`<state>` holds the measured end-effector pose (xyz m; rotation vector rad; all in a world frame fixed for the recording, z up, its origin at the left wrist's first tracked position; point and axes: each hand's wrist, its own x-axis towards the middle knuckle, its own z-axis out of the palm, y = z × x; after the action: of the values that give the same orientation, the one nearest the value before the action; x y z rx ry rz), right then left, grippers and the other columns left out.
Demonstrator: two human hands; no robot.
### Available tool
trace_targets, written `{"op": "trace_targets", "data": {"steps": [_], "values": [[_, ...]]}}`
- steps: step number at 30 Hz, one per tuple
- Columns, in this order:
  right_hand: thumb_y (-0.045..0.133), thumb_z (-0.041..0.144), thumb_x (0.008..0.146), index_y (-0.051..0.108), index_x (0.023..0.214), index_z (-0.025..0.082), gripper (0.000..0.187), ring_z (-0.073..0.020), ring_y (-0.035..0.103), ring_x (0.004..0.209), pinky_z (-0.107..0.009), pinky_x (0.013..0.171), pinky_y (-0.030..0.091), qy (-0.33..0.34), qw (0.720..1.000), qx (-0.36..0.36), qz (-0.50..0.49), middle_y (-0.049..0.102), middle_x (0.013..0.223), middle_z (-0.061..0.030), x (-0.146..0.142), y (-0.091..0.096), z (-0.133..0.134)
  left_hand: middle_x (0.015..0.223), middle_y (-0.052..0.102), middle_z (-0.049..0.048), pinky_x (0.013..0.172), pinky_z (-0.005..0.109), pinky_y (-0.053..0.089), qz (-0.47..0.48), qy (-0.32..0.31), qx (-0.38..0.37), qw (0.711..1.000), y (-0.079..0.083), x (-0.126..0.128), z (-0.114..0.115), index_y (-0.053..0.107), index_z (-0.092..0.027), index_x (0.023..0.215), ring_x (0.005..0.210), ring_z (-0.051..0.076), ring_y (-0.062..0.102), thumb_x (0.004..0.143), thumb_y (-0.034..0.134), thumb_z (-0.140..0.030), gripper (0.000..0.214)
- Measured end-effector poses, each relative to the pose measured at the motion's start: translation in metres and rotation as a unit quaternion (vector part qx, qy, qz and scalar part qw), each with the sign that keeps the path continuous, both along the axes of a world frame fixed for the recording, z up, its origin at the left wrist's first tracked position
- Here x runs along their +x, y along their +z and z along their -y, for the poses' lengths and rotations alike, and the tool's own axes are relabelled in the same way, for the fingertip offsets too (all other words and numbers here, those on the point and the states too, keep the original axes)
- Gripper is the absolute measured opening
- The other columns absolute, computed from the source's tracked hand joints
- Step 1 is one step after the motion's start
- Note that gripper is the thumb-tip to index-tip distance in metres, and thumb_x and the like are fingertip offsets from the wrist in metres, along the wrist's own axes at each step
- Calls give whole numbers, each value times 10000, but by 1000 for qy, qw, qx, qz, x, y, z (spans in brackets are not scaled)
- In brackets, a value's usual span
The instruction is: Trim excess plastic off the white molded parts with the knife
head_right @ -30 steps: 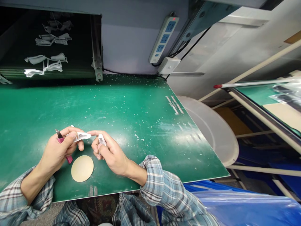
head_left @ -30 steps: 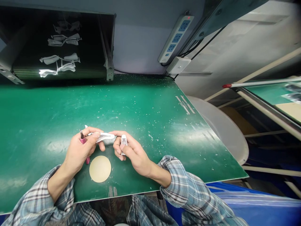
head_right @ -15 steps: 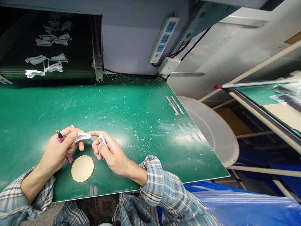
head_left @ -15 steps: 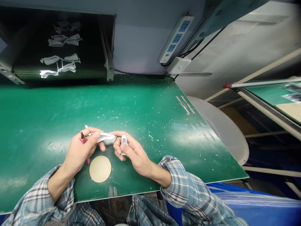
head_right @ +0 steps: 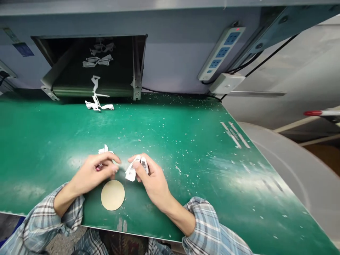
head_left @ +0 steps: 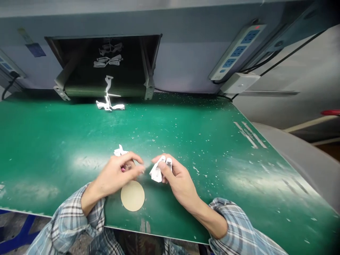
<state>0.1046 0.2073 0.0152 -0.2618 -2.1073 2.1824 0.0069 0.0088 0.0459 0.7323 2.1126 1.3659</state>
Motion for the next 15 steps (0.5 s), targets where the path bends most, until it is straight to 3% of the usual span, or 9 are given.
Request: {"op": "trace_targets", "data": {"steps": [3, 5, 8, 11, 13, 15], "values": [[537, 641, 1020, 669, 1000, 212, 450, -128, 471, 575, -256, 504, 366, 8, 1000, -15, 13, 646, 836, -29, -3, 0, -1, 760, 732, 16, 639, 274, 390, -201, 111, -129, 965, 0, -26, 20, 700, -250, 1110, 662, 191, 642, 997, 605, -459, 255], [481, 624, 1049, 650, 986, 210, 452, -138, 515, 609, -263, 527, 398, 46, 999, 13, 22, 693, 931, -55, -5, 0, -3, 813, 746, 33, 631, 286, 358, -252, 129, -238, 929, -4, -40, 29, 697, -265, 1137, 725, 236, 678, 1009, 585, -475, 270], [410, 559, 1092, 628, 1002, 218, 414, -174, 579, 675, -293, 634, 432, 87, 978, 187, 19, 699, 853, -42, -8, -6, -11, 871, 762, 51, 603, 291, 316, -243, 91, -330, 908, -10, -49, 35, 692, -273, 1138, 779, 278, 697, 1016, 564, -522, 306], [377, 480, 1112, 637, 992, 222, 385, -214, 598, 732, -322, 690, 417, 63, 907, 416, -10, 681, 815, -46, -14, -14, -22, 892, 758, 42, 597, 290, 303, -222, 57, -316, 921, -13, -48, 34, 697, -270, 1048, 790, 269, 679, 1021, 568, -488, 255], [363, 438, 1120, 649, 974, 219, 389, -233, 609, 786, -333, 712, 415, 46, 865, 500, -21, 698, 853, -67, -18, -19, -28, 898, 753, 26, 614, 283, 323, -209, 49, -280, 936, -11, -47, 33, 706, -271, 1022, 797, 246, 665, 1021, 582, -452, 219], [370, 410, 1122, 661, 979, 212, 379, -243, 617, 832, -343, 728, 415, 31, 840, 542, -21, 723, 912, -82, -22, -21, -32, 942, 756, 12, 649, 271, 361, -198, 44, -218, 955, -9, -44, 32, 722, -275, 1053, 785, 208, 645, 1011, 612, -442, 205]]}}
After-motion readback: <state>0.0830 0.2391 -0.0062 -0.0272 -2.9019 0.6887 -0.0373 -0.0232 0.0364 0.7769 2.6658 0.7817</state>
